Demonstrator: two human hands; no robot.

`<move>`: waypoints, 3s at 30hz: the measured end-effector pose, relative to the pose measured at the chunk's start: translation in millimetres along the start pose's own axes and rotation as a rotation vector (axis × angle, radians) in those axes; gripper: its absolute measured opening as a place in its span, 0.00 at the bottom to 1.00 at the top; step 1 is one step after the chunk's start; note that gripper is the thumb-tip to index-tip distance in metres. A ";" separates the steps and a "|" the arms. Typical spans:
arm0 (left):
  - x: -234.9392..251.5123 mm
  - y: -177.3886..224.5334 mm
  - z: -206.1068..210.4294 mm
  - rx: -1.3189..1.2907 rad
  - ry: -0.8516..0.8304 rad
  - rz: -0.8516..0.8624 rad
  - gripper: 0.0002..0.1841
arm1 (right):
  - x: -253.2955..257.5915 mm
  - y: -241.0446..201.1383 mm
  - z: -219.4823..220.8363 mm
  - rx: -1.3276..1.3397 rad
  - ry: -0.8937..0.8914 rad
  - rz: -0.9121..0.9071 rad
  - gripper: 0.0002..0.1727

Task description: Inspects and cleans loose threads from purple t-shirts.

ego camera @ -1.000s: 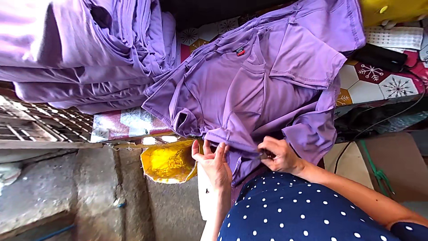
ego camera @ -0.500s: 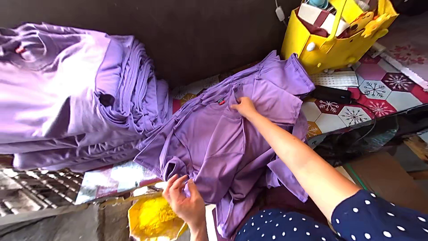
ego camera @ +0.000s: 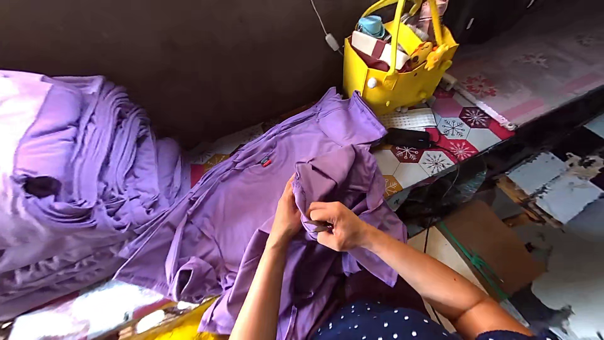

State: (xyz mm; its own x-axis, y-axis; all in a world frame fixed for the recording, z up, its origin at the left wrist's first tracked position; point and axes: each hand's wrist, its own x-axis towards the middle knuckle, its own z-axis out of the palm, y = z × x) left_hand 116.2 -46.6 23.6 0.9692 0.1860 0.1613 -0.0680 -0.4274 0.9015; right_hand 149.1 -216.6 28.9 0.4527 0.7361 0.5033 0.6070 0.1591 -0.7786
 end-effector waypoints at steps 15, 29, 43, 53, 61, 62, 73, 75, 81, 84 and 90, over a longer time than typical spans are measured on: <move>-48.0 -6.0 18.9 -0.006 -0.241 -0.189 0.11 | -121.5 29.3 -61.5 0.132 0.703 0.840 0.09; -48.6 1.5 66.5 0.363 -0.202 0.580 0.09 | -116.3 -2.0 -57.0 0.412 0.645 0.697 0.10; -61.9 5.8 24.6 -0.524 0.004 0.105 0.07 | -123.5 -2.7 -52.7 0.567 0.737 0.842 0.12; -61.0 -10.4 36.6 0.451 -0.043 0.431 0.08 | -108.5 -2.6 -56.2 0.531 0.740 0.916 0.12; -52.1 -1.6 32.0 0.469 -0.144 0.448 0.10 | -114.3 8.5 -64.8 0.033 0.557 0.932 0.07; -50.3 -3.0 33.2 0.480 -0.156 0.471 0.10 | -114.0 8.9 -65.6 -0.120 0.510 0.937 0.10; -46.3 -6.0 49.9 0.463 0.028 0.589 0.09 | -86.5 -51.3 -10.5 1.010 0.237 1.090 0.33; -47.1 -6.6 49.9 0.455 0.062 0.610 0.09 | -84.5 -48.9 -3.3 1.109 0.218 1.124 0.33; -50.8 -8.4 54.5 0.431 0.095 0.633 0.07 | -78.6 -43.3 2.6 1.302 0.219 1.084 0.35; -52.3 -9.0 57.5 0.431 0.117 0.639 0.08 | -77.4 -41.7 1.5 1.401 0.276 1.074 0.34; -52.8 -12.0 61.1 0.425 0.134 0.648 0.07 | -74.2 -46.9 3.9 1.389 0.365 1.115 0.34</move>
State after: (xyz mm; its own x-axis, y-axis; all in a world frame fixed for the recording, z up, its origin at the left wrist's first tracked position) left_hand 80.4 -105.3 -20.2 0.7287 -0.1219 0.6739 -0.4872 -0.7839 0.3849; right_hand 84.5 -276.2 26.6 0.4413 0.7352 -0.5145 -0.8847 0.2604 -0.3867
